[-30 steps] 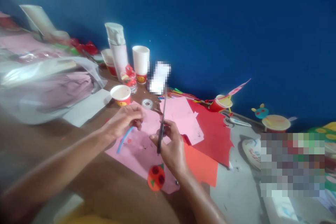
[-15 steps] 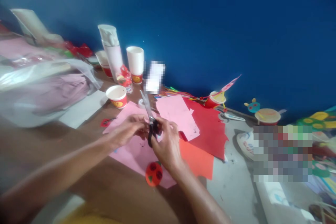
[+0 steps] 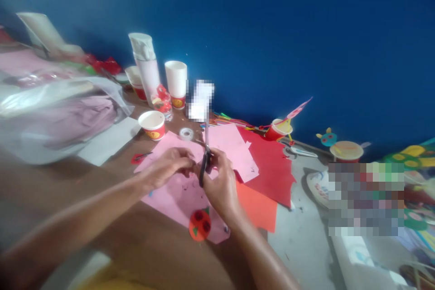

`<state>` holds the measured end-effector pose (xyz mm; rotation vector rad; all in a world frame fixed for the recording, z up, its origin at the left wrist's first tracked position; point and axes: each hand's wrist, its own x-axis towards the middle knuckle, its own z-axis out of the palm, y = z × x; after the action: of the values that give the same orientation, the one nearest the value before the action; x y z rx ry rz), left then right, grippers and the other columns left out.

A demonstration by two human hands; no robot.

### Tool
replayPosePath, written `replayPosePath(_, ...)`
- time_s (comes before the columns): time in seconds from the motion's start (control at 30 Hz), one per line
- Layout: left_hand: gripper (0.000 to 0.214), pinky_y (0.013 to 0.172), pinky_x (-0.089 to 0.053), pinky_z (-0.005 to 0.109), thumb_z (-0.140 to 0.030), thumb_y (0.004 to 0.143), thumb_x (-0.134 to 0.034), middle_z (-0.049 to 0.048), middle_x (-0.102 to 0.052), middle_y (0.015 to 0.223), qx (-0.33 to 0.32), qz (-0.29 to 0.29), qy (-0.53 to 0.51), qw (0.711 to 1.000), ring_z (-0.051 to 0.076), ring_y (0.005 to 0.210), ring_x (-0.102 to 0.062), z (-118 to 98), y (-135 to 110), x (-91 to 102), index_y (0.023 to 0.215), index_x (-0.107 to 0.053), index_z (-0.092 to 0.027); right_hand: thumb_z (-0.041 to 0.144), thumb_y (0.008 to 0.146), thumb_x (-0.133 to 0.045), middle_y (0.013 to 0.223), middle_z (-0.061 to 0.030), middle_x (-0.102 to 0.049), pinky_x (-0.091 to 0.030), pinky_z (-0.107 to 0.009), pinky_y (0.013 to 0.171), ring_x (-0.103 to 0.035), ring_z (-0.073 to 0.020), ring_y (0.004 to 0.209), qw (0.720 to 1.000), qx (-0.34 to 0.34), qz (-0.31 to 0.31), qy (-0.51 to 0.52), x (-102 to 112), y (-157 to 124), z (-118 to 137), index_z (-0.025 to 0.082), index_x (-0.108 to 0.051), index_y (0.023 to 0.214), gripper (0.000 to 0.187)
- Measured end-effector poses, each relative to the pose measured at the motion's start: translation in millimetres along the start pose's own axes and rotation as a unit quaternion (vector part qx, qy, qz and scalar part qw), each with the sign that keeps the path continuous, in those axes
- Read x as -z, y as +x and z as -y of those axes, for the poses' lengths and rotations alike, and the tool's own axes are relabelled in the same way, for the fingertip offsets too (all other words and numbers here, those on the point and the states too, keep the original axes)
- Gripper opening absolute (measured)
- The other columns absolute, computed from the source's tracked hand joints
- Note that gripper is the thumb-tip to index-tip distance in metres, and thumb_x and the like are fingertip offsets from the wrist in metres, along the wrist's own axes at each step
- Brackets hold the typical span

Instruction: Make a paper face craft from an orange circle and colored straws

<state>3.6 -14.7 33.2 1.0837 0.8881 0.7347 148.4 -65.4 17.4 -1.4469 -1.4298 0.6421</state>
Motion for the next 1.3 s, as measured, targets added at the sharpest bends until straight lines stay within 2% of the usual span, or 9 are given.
replayPosePath(0.13, 0.010, 0.055, -0.042, 0.025, -0.020, 0.065, -0.065, 0.0002, -0.059, 0.057, 0.004, 0.009, -0.015, 1.000, 0.009, 0.050, -0.052, 2.4, 0.8, -0.3, 0.063, -0.058, -0.013, 0.024, 0.070, -0.068, 0.081, -0.0004, -0.060, -0.050, -0.028, 0.064, -0.059, -0.0162, 0.076, 0.994, -0.061, 0.015, 0.094, -2.7, 0.0, 5.4, 0.022, -0.050, 0.104, 0.038)
replayPosePath(0.3, 0.020, 0.059, -0.041, 0.025, -0.031, 0.072, -0.066, 0.0015, -0.059, 0.064, -0.016, 0.028, -0.039, 0.999, 0.009, 0.056, -0.053, 2.9, -0.8, -1.9, 0.067, -0.062, -0.012, 0.031, 0.070, -0.070, 0.073, 0.0006, -0.058, -0.045, -0.022, 0.049, -0.057, -0.0152, 0.067, 0.984, -0.106, -0.025, 0.140, -7.5, -3.1, 8.2, 0.022, -0.050, 0.104, 0.041)
replayPosePath(0.53, 0.022, 0.056, -0.038, 0.024, -0.032, 0.068, -0.070, -0.0021, -0.052, 0.058, -0.001, 0.041, -0.107, 0.993, 0.008, 0.053, -0.048, 3.2, -2.8, -6.0, 0.065, -0.060, -0.012, 0.031, 0.070, -0.069, 0.079, 0.0001, -0.058, -0.046, -0.024, 0.057, -0.056, -0.0140, 0.069, 0.985, -0.087, -0.073, 0.126, -11.2, -5.1, 5.9, 0.022, -0.051, 0.104, 0.040)
replayPosePath(0.8, 0.019, 0.056, -0.038, 0.024, -0.029, 0.071, -0.067, -0.0006, -0.055, 0.060, -0.010, 0.026, -0.083, 0.996, 0.009, 0.054, -0.050, 4.9, -2.5, -5.1, 0.066, -0.060, -0.012, 0.032, 0.072, -0.067, 0.076, 0.0010, -0.056, -0.045, -0.022, 0.051, -0.055, -0.0131, 0.067, 0.983, -0.101, -0.035, 0.147, -12.1, -6.5, 10.6, 0.022, -0.050, 0.102, 0.035)
replayPosePath(0.9, 0.017, 0.057, -0.040, 0.024, -0.028, 0.072, -0.066, 0.0005, -0.056, 0.063, -0.015, 0.044, -0.100, 0.994, 0.009, 0.056, -0.051, 5.4, -2.2, -3.9, 0.068, -0.062, -0.012, 0.031, 0.070, -0.068, 0.075, 0.0019, -0.055, -0.045, -0.022, 0.051, -0.054, -0.0126, 0.066, 0.978, -0.114, -0.029, 0.174, -10.2, -5.3, 10.6, 0.022, -0.049, 0.101, 0.037)
replayPosePath(1.0, 0.013, 0.057, -0.041, 0.024, -0.024, 0.075, -0.061, 0.0017, -0.058, 0.067, -0.020, 0.062, -0.130, 0.989, 0.010, 0.057, -0.053, 6.2, -1.9, -2.2, 0.073, -0.064, -0.012, 0.031, 0.071, -0.067, 0.071, 0.0037, -0.053, -0.044, -0.022, 0.053, -0.052, -0.0112, 0.062, 0.967, -0.129, 0.006, 0.220, -6.9, -3.6, 10.2, 0.021, -0.049, 0.101, 0.036)
replayPosePath(1.17, 0.023, 0.052, -0.041, 0.023, -0.022, 0.078, -0.057, 0.0021, -0.061, 0.064, 0.001, 0.113, -0.108, 0.988, 0.011, 0.055, -0.057, 5.0, -3.2, 1.8, 0.099, -0.065, -0.015, 0.027, 0.076, -0.061, 0.063, 0.0035, -0.053, -0.040, -0.023, 0.051, -0.050, -0.0108, 0.056, 0.934, -0.141, 0.084, 0.318, -5.4, -3.1, 8.2, 0.019, -0.052, 0.099, 0.026)
replayPosePath(1.3, 0.015, 0.052, -0.042, 0.022, -0.024, 0.079, -0.059, 0.0028, -0.062, 0.067, 0.008, 0.144, -0.109, 0.983, 0.011, 0.055, -0.058, 3.1, -3.6, 4.6, 0.089, -0.064, -0.015, 0.026, 0.077, -0.060, 0.066, 0.0021, -0.054, -0.040, -0.022, 0.051, -0.051, -0.0114, 0.058, 0.922, -0.155, 0.094, 0.342, -7.2, -3.4, 6.0, 0.019, -0.053, 0.097, 0.022)
